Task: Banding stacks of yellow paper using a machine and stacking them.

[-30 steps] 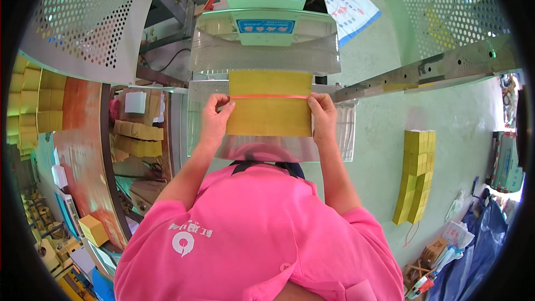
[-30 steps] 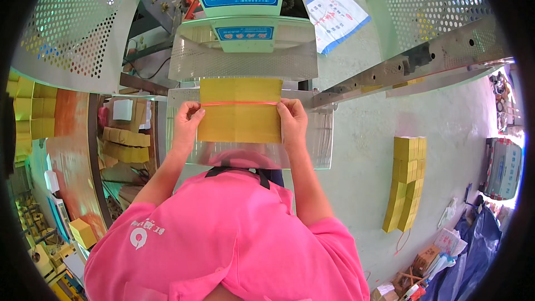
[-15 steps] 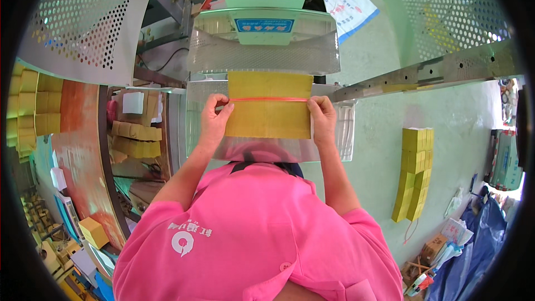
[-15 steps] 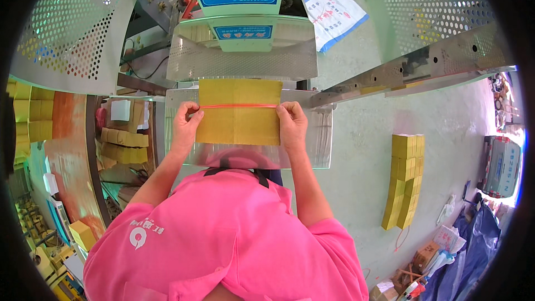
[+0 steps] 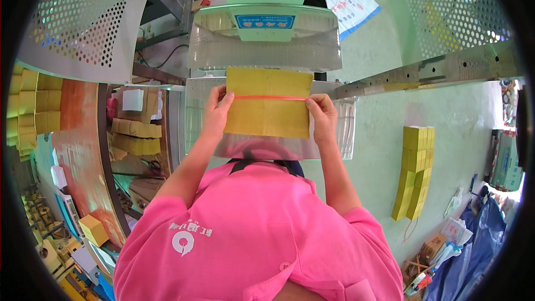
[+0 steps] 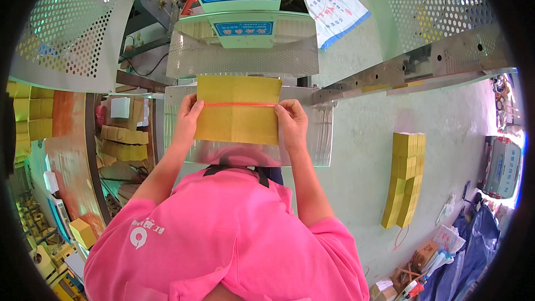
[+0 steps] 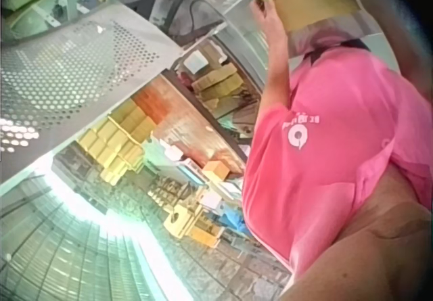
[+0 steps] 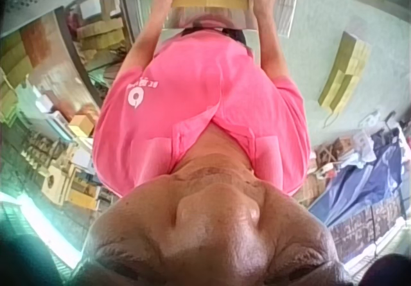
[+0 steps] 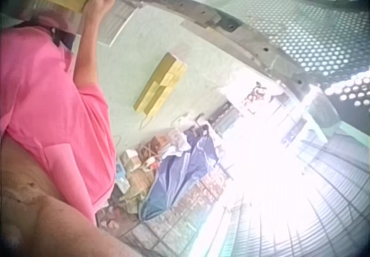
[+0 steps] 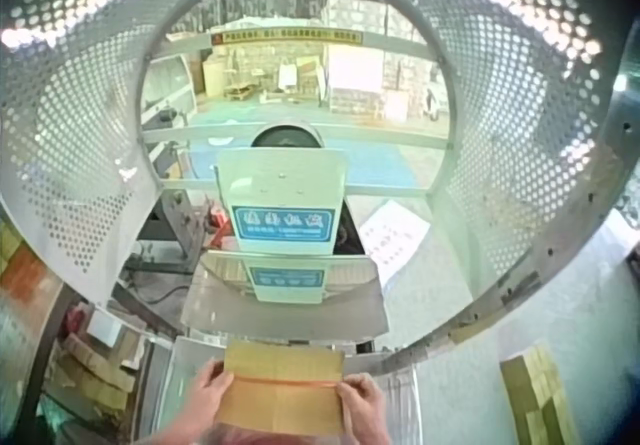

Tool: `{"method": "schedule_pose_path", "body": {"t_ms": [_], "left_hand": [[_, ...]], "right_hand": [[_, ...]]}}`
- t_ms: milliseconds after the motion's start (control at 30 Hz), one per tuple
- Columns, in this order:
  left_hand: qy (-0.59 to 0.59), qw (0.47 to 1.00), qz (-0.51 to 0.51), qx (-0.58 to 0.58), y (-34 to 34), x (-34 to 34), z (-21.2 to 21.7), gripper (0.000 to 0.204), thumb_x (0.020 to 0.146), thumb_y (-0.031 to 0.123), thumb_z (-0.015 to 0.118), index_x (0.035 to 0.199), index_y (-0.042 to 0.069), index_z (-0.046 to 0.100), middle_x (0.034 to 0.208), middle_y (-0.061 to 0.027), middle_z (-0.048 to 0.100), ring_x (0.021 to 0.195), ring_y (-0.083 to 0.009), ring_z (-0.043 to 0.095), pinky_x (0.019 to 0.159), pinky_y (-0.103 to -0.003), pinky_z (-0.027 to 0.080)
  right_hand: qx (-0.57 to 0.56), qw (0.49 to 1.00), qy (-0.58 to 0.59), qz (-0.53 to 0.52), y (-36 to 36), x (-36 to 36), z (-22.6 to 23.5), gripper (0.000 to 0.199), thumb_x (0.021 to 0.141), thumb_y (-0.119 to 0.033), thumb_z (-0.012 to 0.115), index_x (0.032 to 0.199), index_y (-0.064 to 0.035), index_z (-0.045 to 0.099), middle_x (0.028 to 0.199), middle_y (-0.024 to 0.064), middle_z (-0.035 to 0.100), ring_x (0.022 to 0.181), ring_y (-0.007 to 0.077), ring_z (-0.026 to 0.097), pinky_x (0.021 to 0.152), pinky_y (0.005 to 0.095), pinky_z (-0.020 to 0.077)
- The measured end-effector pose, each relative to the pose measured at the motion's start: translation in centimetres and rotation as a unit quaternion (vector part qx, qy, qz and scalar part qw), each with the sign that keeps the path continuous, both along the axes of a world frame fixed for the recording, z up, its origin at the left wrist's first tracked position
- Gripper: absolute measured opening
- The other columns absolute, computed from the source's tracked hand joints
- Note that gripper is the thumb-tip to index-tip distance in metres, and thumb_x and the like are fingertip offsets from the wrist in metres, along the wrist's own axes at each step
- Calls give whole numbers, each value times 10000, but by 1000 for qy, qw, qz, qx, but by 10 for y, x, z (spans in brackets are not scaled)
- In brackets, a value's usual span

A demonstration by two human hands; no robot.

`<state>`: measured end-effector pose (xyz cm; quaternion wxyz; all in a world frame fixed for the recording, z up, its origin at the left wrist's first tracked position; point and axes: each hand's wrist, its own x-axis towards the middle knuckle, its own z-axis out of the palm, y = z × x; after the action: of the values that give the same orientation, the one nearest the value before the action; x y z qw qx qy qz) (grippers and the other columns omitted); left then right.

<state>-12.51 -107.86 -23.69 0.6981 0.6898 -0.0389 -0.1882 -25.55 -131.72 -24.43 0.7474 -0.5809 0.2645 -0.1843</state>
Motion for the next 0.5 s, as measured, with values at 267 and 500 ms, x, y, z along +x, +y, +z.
{"method": "schedule_pose_path", "body": {"t_ms": [267, 500], "left_hand": [[80, 996, 26, -43, -5, -2, -1, 267, 952, 199, 580, 1136, 8, 548, 1071, -53, 596, 994, -131, 548, 890, -275, 430], [221, 969, 28, -110, 15, 25, -27, 297, 978, 299, 505, 1082, 33, 587, 1008, -45, 612, 914, -139, 575, 813, -278, 464]], "right_hand": [[27, 999, -14, -10, -4, -9, -17, 53, 911, -75, 596, 873, -41, 608, 858, -37, 589, 802, 53, 521, 759, 226, 423], [58, 992, 115, -17, 0, 8, -7, 193, 958, -186, 531, 951, -23, 634, 893, 32, 643, 855, 106, 581, 781, 267, 472]]}}
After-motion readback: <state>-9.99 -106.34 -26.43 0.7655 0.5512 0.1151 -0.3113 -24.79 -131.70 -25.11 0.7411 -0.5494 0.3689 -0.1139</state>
